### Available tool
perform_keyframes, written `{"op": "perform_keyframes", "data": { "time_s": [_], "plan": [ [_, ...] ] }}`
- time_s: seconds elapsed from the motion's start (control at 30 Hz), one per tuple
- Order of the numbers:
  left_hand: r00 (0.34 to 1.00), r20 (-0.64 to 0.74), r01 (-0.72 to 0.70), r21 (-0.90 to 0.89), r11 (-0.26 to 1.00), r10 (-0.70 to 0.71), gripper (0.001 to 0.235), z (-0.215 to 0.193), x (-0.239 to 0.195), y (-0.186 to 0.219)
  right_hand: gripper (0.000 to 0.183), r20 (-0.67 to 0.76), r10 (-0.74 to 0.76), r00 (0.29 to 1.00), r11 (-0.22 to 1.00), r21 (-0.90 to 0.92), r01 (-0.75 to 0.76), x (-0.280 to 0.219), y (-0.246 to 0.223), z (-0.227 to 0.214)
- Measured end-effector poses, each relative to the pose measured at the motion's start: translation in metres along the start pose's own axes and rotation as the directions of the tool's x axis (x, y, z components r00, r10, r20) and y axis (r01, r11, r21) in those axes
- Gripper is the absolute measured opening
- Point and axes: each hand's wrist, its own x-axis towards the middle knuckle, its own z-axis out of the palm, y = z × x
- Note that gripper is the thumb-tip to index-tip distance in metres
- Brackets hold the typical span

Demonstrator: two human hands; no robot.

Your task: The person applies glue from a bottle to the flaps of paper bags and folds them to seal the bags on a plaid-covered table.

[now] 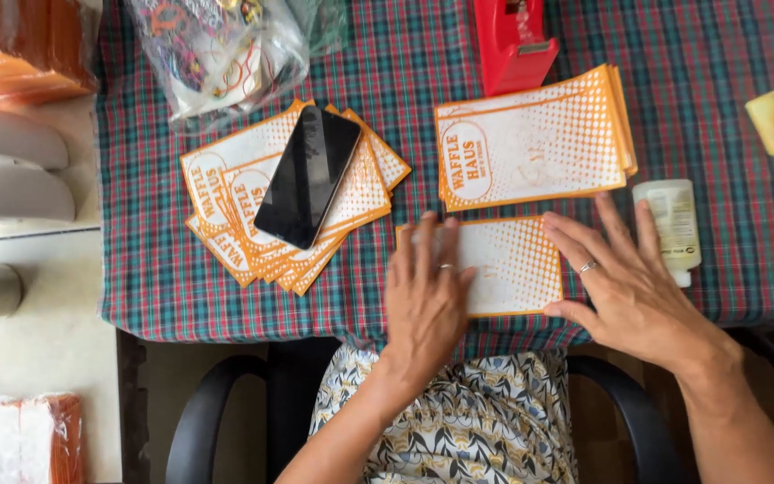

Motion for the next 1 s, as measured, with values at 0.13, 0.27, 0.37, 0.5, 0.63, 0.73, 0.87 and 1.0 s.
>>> {"op": "perform_keyframes", "data": {
  "time_s": [0.13,0.27,0.37,0.5,0.63,0.73,0.87,1.0],
  "plan": [
    [0.994,0.003,0.107,0.110,0.988,-0.108,0.060,-0.004,-0.014,-0.023,0.104,0.035,0.014,0.999,0.999,0.045,-0.015,0.003,-0.002,-0.006],
    [0.997,0.010,0.077,0.113,0.991,-0.078,0.061,-0.006,-0.022,-0.035,0.104,0.027,0.031,0.999,0.996,0.087,-0.033,0.008,-0.002,-0.011],
    [0.998,0.019,0.055,0.145,0.988,-0.058,0.059,-0.002,-0.023,-0.043,0.102,-0.004,0.022,1.000,0.996,0.092,-0.021,0.008,0.001,-0.009],
    [0.995,-0.081,-0.057,-0.038,0.998,0.054,0.056,-0.029,-0.012,-0.050,0.102,-0.066,0.052,0.996,0.991,0.125,-0.043,0.007,0.007,-0.006],
    [0.942,-0.325,-0.069,0.058,0.996,0.085,0.060,-0.052,0.022,-0.073,0.059,-0.281,0.056,0.958,0.984,0.179,-0.005,0.022,0.008,-0.022],
    [0.936,-0.320,0.180,0.081,0.980,-0.145,0.053,-0.057,0.040,-0.110,0.028,-0.398,-0.037,0.916,0.978,0.174,0.115,0.034,0.006,-0.026],
    [0.941,-0.175,0.309,0.104,0.945,-0.289,0.093,-0.049,0.046,-0.140,0.091,-0.165,-0.248,0.955,0.945,0.178,0.276,0.019,-0.005,0.000],
    [0.936,-0.132,0.333,0.039,0.942,-0.326,0.093,-0.055,0.051,-0.151,0.126,-0.108,-0.224,0.969,0.971,0.056,0.231,-0.005,-0.018,0.022]
  ]
}}
